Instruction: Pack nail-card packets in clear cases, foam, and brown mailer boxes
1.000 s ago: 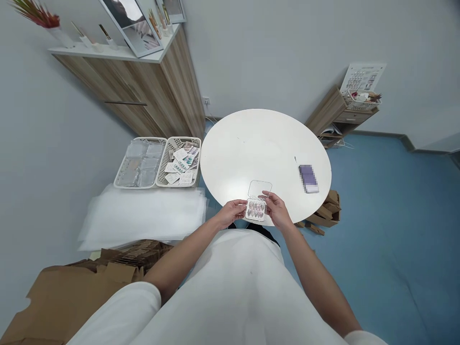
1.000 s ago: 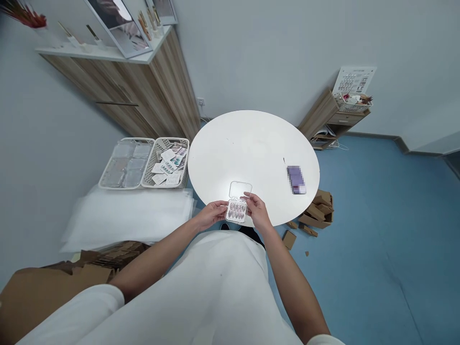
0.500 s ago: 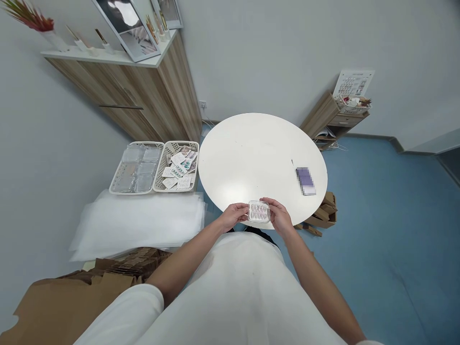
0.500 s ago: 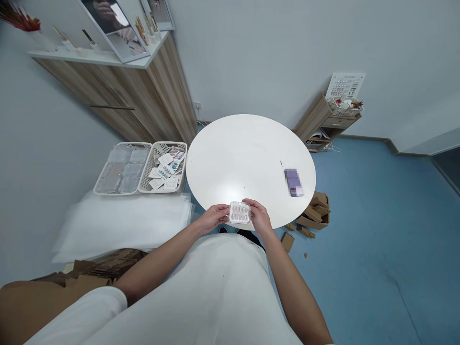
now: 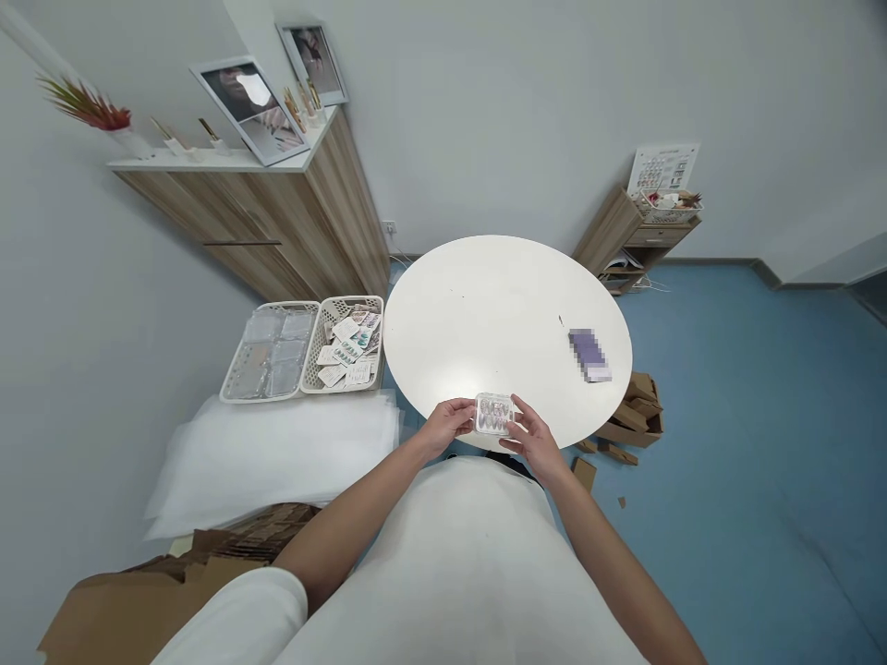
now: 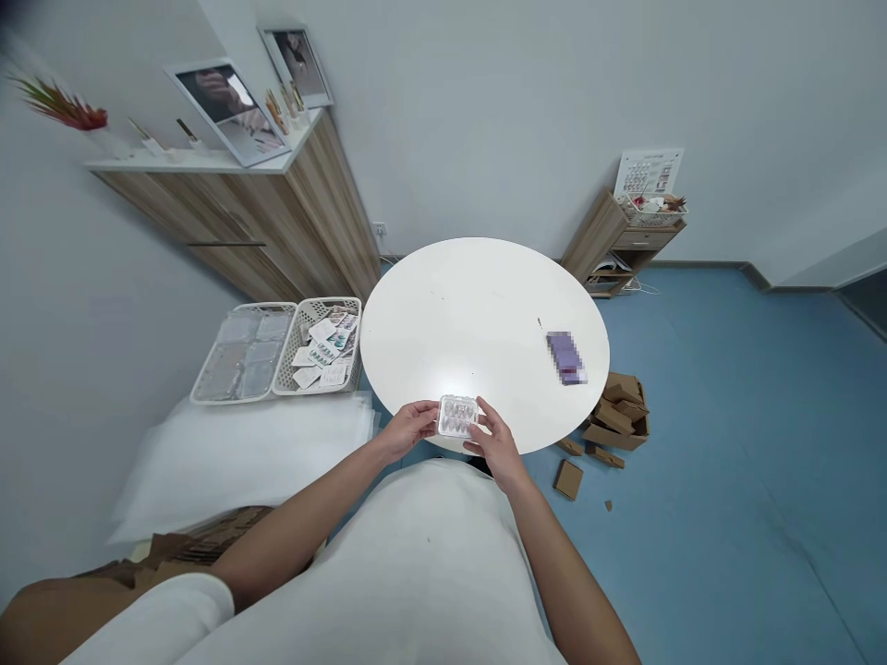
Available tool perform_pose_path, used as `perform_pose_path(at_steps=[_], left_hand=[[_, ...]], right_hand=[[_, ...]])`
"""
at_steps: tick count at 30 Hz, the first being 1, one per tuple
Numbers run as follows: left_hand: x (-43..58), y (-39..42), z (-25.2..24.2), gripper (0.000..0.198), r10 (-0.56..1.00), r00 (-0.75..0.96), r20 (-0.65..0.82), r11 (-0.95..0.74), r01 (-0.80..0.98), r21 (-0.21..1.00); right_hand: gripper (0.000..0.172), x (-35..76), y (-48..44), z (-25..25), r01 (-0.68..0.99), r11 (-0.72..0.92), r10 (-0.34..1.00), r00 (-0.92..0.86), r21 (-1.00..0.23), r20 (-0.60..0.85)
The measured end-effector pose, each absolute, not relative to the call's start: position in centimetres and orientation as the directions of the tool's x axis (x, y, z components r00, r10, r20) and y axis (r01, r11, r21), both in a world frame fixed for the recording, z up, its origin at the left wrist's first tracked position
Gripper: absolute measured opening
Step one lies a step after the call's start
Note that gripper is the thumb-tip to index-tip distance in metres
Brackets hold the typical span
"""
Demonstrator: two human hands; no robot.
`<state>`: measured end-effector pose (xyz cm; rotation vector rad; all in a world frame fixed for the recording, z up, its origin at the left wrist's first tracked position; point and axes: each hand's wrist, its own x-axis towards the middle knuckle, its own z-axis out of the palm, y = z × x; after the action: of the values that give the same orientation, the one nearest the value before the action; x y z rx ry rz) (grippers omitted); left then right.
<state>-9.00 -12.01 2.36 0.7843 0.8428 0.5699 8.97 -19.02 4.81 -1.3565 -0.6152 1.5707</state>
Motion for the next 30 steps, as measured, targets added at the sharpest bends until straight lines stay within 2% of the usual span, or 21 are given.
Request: perform_pose_path(at_steps=[5, 9, 13, 17, 22, 30], left_hand=[[-9.1, -12.3, 2.6, 0.038, 0.712, 0.545, -0.443, 0.597, -0.138, 0.79], [-9.0, -12.4, 2.7, 0.037, 0.724, 0.537, -0.433, 0.591, -0.16, 0.791], [-8.7, -13.0, 2.8, 0.043, 0.732, 0.537, -0.419, 0.517, -0.037, 0.855], [-8.2, -13.7, 3.1, 0.038, 0.717, 0.603, -0.348, 0.365, 0.1, 0.926], [-7.4, -13.9, 2.8, 0.038, 0.76, 0.567, -0.318, 0.223, 0.233, 0.947], [-5.3, -13.4, 3.3, 0.042, 0.781, 0.546, -0.303, 0.215, 0.221, 0.951]], right_hand=[[0.064, 9.2, -19.3, 4.8, -0.324, -0.417, 0.894, 0.023, -0.849, -0.448], [0.064, 9.1, -19.4, 4.3, -0.308, -0.376, 0.902, 0.096, -0.874, -0.422], [0.064, 9.3, -19.7, 4.0, -0.31, -0.319, 0.909, 0.167, -0.896, -0.381], [0.067, 9.7, -19.9, 3.8, -0.301, -0.322, 0.904, 0.184, -0.898, -0.386], [0.066, 10.3, -19.2, 3.5, -0.289, -0.347, 0.899, 0.17, -0.892, -0.404], [0.064, 12.2, -17.6, 4.6, -0.257, -0.363, 0.907, 0.122, -0.896, -0.403]])
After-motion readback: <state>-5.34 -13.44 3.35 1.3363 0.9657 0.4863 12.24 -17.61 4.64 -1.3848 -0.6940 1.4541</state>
